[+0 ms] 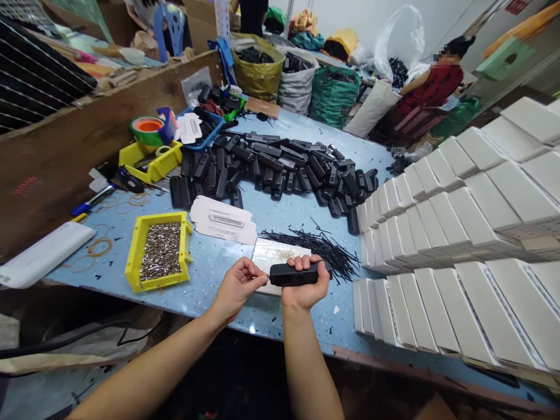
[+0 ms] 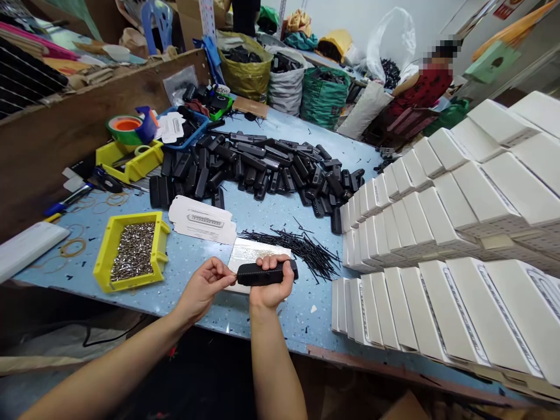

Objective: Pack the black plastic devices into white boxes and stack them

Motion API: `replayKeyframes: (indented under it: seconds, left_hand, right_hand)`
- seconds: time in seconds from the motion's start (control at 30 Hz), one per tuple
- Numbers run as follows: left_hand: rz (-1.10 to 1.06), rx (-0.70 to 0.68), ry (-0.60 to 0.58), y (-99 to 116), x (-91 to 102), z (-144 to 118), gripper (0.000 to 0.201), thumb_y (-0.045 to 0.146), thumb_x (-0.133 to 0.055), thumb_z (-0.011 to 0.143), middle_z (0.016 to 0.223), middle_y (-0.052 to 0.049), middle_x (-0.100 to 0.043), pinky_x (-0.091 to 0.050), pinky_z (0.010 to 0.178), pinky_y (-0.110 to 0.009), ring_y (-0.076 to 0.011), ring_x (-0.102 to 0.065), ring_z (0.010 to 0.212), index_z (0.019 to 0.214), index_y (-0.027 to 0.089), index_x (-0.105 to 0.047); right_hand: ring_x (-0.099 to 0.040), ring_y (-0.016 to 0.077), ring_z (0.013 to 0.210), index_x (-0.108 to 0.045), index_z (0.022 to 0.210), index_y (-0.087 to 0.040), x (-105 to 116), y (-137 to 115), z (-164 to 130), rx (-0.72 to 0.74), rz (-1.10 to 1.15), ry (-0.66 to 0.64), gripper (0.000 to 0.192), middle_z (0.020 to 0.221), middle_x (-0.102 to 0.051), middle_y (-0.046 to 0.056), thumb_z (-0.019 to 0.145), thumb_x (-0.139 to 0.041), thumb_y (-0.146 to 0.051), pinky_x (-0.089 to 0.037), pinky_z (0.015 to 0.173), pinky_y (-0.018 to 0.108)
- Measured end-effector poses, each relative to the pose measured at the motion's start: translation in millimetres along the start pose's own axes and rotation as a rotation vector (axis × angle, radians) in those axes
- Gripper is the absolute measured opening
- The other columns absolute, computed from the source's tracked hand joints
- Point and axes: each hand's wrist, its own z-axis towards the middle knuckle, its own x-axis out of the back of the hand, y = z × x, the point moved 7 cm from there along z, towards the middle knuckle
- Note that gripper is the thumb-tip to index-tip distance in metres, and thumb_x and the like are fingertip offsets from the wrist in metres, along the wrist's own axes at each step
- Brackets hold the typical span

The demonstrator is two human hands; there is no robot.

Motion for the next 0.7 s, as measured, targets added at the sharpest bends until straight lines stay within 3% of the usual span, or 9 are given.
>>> replayKeyframes:
  seconds: [0.2, 0.33, 0.43, 0.5, 0.57, 0.6, 0.63, 0.7]
  left_hand:
    - [0.052, -0.039, -0.011, -8, -3.6, 1, 0.038, 0.023, -0.079, 0.065, 0.068, 0.003, -0.062, -0.045, 0.067, -0.021, -0.0087, -0.057, 0.066, 0.071, 0.018, -0.042]
    - [0.245, -0.106, -0.011, -16, 5.3, -1, 0.029, 0.029, -0.072, 0.071, 0.074, 0.000, -0.063, -0.049, 0.073, -0.028, -0.0140, -0.061, 0.072, 0.075, 0.020, -0.045]
    - [0.721, -0.243, -0.100, 1, 18.2, 16, 0.026, 0.027, -0.069, 0.075, 0.109, -0.010, -0.065, -0.046, 0.094, -0.043, -0.0253, -0.060, 0.104, 0.097, 0.021, -0.056]
    - [1.141, -0.344, -0.094, 24, 33.3, 40, 0.044, 0.018, -0.067, 0.074, 0.136, -0.016, -0.050, -0.032, 0.108, -0.051, -0.0334, -0.042, 0.130, 0.116, 0.020, -0.055]
    - [1.476, -0.358, -0.039, 47, 51.6, 70, 0.054, 0.007, -0.062, 0.072, 0.144, -0.023, -0.039, -0.023, 0.112, -0.053, -0.0374, -0.030, 0.137, 0.124, 0.014, -0.049]
    - [1.579, -0.340, -0.045, 56, 58.6, 85, 0.055, 0.003, -0.060, 0.070, 0.143, -0.024, -0.039, -0.021, 0.111, -0.054, -0.0384, -0.031, 0.137, 0.123, 0.012, -0.049]
    - [1.632, -0.319, -0.058, 64, 63.9, 98, 0.055, 0.000, -0.059, 0.067, 0.139, -0.025, -0.042, -0.022, 0.110, -0.055, -0.0390, -0.034, 0.134, 0.120, 0.012, -0.050]
    - [1.662, -0.279, -0.105, 75, 69.0, 118, 0.053, -0.003, -0.061, 0.061, 0.130, -0.023, -0.050, -0.024, 0.107, -0.056, -0.0399, -0.041, 0.127, 0.112, 0.013, -0.054]
  right_hand:
    - [-0.041, 0.0007, 0.051, -0.028, 0.082, -0.016, -1, 3, 4, -0.005, -0.019, -0.008, 0.043, 0.060, -0.033, -0.008, 0.067, -0.055, -0.046, -0.043, 0.057, 0.019]
    - [-0.042, 0.0012, 0.051, -0.031, 0.080, -0.015, 6, 4, 6, 0.005, -0.099, -0.053, 0.039, 0.059, -0.036, -0.007, 0.071, -0.054, -0.045, -0.043, 0.057, 0.019]
    - [-0.048, 0.0037, 0.054, -0.038, 0.074, -0.014, 14, -9, 5, 0.179, -0.268, -0.223, 0.033, 0.057, -0.043, -0.005, 0.073, -0.056, -0.041, -0.046, 0.061, 0.021]
    - [-0.052, 0.0055, 0.058, -0.045, 0.068, -0.012, 14, -13, 3, 0.318, -0.482, -0.460, 0.030, 0.058, -0.049, -0.002, 0.070, -0.063, -0.036, -0.047, 0.063, 0.021]
    - [-0.054, 0.0063, 0.059, -0.050, 0.063, -0.010, 17, -1, 5, 0.297, -0.707, -0.680, 0.028, 0.060, -0.054, 0.001, 0.066, -0.069, -0.031, -0.045, 0.062, 0.019]
    - [-0.054, 0.0066, 0.058, -0.051, 0.062, -0.010, 22, 7, 11, 0.239, -0.762, -0.716, 0.029, 0.060, -0.055, 0.002, 0.067, -0.069, -0.032, -0.044, 0.060, 0.019]
    - [-0.054, 0.0069, 0.057, -0.052, 0.064, -0.010, 29, 12, 19, 0.177, -0.762, -0.682, 0.031, 0.060, -0.054, 0.002, 0.069, -0.068, -0.036, -0.044, 0.060, 0.019]
    - [-0.054, 0.0081, 0.058, -0.052, 0.076, -0.011, 49, 16, 41, 0.083, -0.701, -0.439, 0.037, 0.061, -0.053, 0.000, 0.074, -0.062, -0.046, -0.048, 0.063, 0.023]
